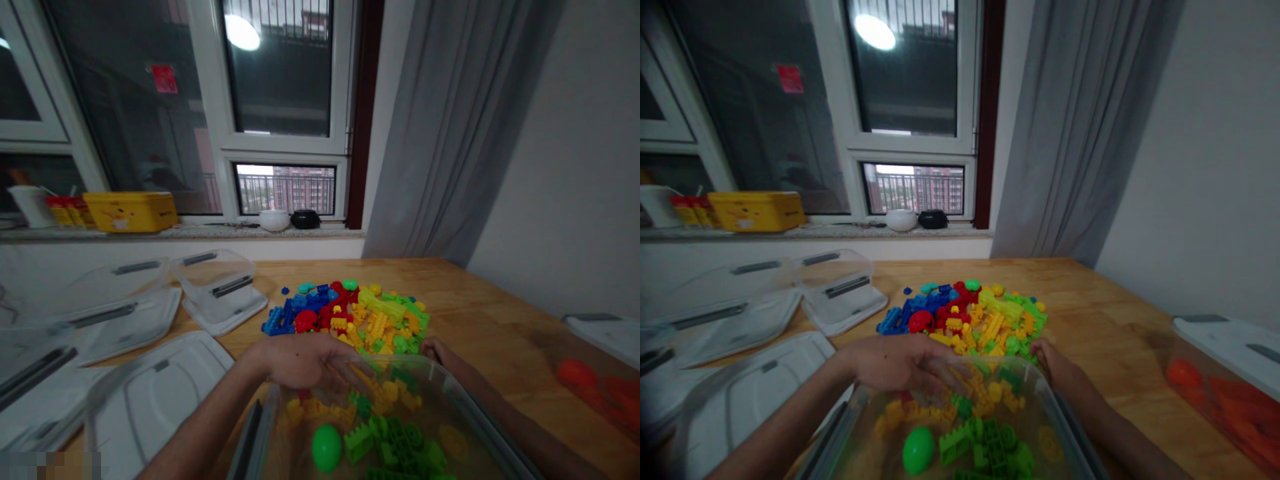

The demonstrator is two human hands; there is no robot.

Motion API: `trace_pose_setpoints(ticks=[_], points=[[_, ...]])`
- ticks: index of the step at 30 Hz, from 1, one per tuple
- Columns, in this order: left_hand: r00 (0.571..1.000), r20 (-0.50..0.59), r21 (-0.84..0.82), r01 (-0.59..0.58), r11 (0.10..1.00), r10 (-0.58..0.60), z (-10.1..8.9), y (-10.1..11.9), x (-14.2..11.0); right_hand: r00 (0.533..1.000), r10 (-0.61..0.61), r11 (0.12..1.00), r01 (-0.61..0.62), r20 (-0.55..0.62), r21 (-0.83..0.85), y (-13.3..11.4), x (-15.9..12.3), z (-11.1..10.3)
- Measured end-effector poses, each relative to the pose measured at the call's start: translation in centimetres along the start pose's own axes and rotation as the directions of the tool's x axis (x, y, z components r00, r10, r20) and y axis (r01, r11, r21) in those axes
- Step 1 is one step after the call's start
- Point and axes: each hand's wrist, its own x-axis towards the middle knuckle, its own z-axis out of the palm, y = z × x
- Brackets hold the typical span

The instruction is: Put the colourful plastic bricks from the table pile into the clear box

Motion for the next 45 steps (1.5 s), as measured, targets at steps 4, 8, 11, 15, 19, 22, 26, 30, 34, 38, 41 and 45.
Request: trace_pose_setpoints(ticks=[4,8,11,15,19,22,26,30,34,38,41,45], points=[[1.0,0.013,0.005,-0.003,1.0,0.003,-0.2,0.0,-0.1,0.99,0.078,0.982,-0.055,0.118,-0.183,-0.5,-0.1,-0.3],[1.0,0.005,0.014,-0.01,1.0,0.01,-0.2,0.1,-0.1,0.978,0.136,0.96,-0.09,0.159,-0.264,-1.1,0.1,-0.3],[1.0,-0.009,0.01,0.0,1.0,0.0,-0.1,0.1,-0.2,0.973,0.164,0.952,-0.113,0.162,-0.286,-1.0,0.3,-0.1],[1.0,-0.008,-0.007,0.009,1.0,-0.009,0.0,0.1,-0.2,0.974,0.139,0.95,-0.08,0.181,-0.302,-0.6,0.4,0.1],[1.0,-0.017,0.003,0.017,1.0,-0.017,-0.1,0.1,-0.1,0.972,0.145,0.941,-0.078,0.186,-0.328,-0.5,0.4,0.1],[0.999,-0.026,0.009,0.021,1.0,-0.02,0.0,0.2,-0.1,0.972,0.154,0.95,-0.096,0.18,-0.297,-0.2,0.4,0.1],[0.999,-0.029,0.002,0.029,1.0,-0.029,0.1,0.3,-0.3,0.983,0.104,0.975,-0.07,0.151,-0.211,0.7,0.4,0.3],[0.999,-0.028,0.011,0.038,0.999,-0.038,0.1,0.4,-0.3,0.995,0.022,0.996,-0.014,0.093,-0.092,1.3,0.4,0.7],[0.999,-0.047,0.01,0.013,1.0,-0.013,0.1,0.2,-0.3,0.981,-0.062,0.984,0.091,-0.183,0.155,0.5,0.5,0.5],[1.0,-0.03,0.014,0.006,1.0,-0.006,0.1,0.2,-0.2,0.941,0.121,0.949,-0.017,-0.316,0.315,-1.9,0.2,-1.2],[1.0,-0.027,0.028,0.01,1.0,-0.009,0.0,0.3,-0.3,0.94,0.283,0.851,-0.153,-0.193,0.502,-4.0,-0.6,-2.4],[1.0,-0.028,0.041,0.01,0.999,-0.009,-0.1,0.5,-0.4,0.961,0.269,0.614,-0.217,0.057,0.759,-5.8,-2.2,-2.5]])
